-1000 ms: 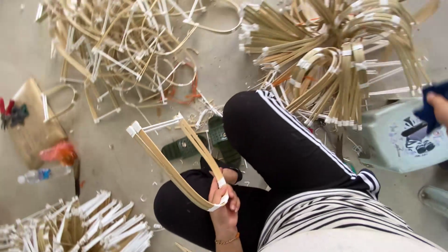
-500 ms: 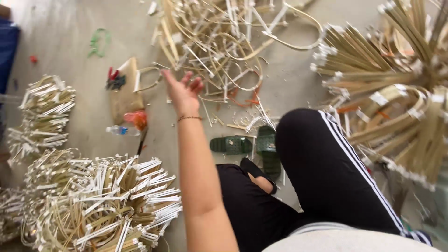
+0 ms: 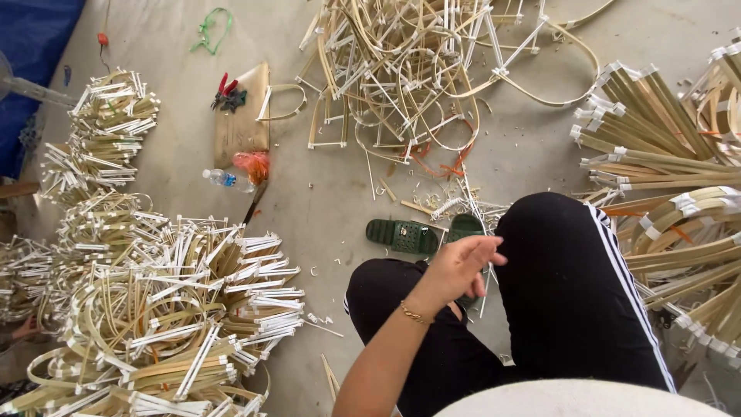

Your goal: Cleaning and inspecting small bamboo frames using a cloth.

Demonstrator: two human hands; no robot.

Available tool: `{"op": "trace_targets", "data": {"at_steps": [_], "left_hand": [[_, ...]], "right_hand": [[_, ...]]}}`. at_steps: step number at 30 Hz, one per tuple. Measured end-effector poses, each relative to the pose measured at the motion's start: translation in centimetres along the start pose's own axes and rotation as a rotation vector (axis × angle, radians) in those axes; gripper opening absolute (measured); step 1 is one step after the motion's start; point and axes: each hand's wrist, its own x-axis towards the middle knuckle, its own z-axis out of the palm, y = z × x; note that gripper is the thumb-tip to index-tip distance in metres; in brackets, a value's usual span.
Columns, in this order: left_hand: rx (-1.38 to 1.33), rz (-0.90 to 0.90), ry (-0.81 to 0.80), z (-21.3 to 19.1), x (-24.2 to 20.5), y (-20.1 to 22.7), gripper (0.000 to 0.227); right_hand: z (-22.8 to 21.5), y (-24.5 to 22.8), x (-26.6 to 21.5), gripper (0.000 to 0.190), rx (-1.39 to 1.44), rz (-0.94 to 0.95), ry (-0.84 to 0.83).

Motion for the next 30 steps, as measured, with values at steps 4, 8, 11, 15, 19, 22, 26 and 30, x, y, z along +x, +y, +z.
{"op": "trace_targets", "data": {"at_steps": [4,8,11,15,19,22,26,30], "left_hand": [[-0.196,0.129,0.070,0.5,-0.8,1.3,0.052],[0.016,0.136,0.300,-0.7,-2.5,-2.9,0.046],[0.362,0.388,0.595,-1.1,-4.5,-6.8,0.036],[0.257,0.455,0.679,-0.9,-6.1,-6.5,0.036],[0.117,0.631,0.577,-0.8,-6.3,-6.6,0.041],[-0.053,0.571,0.532,-0.6,-6.5,-6.7,0.037],[0.017,0.601,0.594,-0.6,-6.0,-8.0,0.023],[0.047,0.553,0.629,-0.7,-7.9,-5.2,0.034]], "right_hand": [[11.3,-34.0,1.6,0.059,-1.144,-0.281,-0.626],[13.8,-35.9,1.9,0.061,-1.050,-0.734,-0.559],[12.9,-39.3,2.0,0.053,-0.779,-0.919,-0.118],[12.8,-38.6,1.5,0.071,-0.391,-0.344,-0.031],[13.9,-37.4,-0.5,0.050,-0.285,-0.194,-0.406],[13.6,-36.1,-2.1,0.050,-0.090,-0.214,-0.584],[13.2,-33.6,-2.8,0.053,0.103,-0.198,-0.687],[13.6,-31.1,-0.3,0.049,0.105,-0.142,-0.336]]}}
